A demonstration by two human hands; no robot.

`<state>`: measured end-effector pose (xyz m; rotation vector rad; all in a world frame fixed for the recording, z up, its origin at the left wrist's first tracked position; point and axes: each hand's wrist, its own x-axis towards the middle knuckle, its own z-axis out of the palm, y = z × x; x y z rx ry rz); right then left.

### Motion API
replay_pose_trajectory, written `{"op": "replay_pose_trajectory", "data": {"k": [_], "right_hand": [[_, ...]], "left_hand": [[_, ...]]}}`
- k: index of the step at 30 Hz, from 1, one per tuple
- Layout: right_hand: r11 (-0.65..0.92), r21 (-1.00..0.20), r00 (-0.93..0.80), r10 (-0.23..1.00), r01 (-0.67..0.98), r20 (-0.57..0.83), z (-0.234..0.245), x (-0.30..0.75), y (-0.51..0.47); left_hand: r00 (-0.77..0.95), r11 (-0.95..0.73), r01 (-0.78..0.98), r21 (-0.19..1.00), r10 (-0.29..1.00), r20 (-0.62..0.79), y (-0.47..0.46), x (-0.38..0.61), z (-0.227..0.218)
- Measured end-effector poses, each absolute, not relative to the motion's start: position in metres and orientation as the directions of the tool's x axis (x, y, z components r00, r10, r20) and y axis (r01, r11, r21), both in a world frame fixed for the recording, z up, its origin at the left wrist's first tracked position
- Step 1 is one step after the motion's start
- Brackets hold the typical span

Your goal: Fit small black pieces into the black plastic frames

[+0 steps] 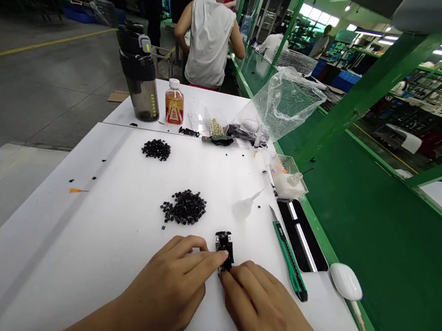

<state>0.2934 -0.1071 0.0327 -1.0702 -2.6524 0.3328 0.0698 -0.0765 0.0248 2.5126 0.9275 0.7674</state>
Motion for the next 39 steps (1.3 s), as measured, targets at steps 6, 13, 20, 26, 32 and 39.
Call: {"op": "replay_pose_trajectory", "data": {"k": [6,13,20,26,32,39], "right_hand": [[0.788,-0.125,-0.725,0.606,0.603,0.326,0.034,0.289,-0.109],[0.518,-0.637,-0.457,0.845,0.571,0.278,0.036,0.294,-0.102],[0.291,-0.823,-0.021,0.946,0.487,0.322,0.033,0.293,-0.041],[0.144,-0.958,-0.081,0.988,0.249,0.128,0.037,0.288,-0.025],[-0.122,-0.971,0.077,0.987,-0.203,-0.140,0.048,0.307,-0.060],[-0.124,-0.902,0.194,0.956,-0.413,-0.220,0.031,0.299,-0.071]], "left_hand": [[0.642,-0.718,0.478,0.506,0.679,0.356,-0.077,0.070,0.026],[0.613,-0.734,0.482,0.479,0.673,0.415,-0.076,0.071,0.027],[0.590,-0.768,0.418,0.485,0.636,0.497,-0.076,0.069,0.021],[0.646,-0.798,0.424,0.428,0.598,0.475,-0.073,0.067,0.027],[0.661,-0.833,0.417,0.364,0.553,0.507,-0.072,0.065,0.025],[0.758,-0.854,0.386,0.349,0.509,0.408,-0.064,0.059,0.032]]}}
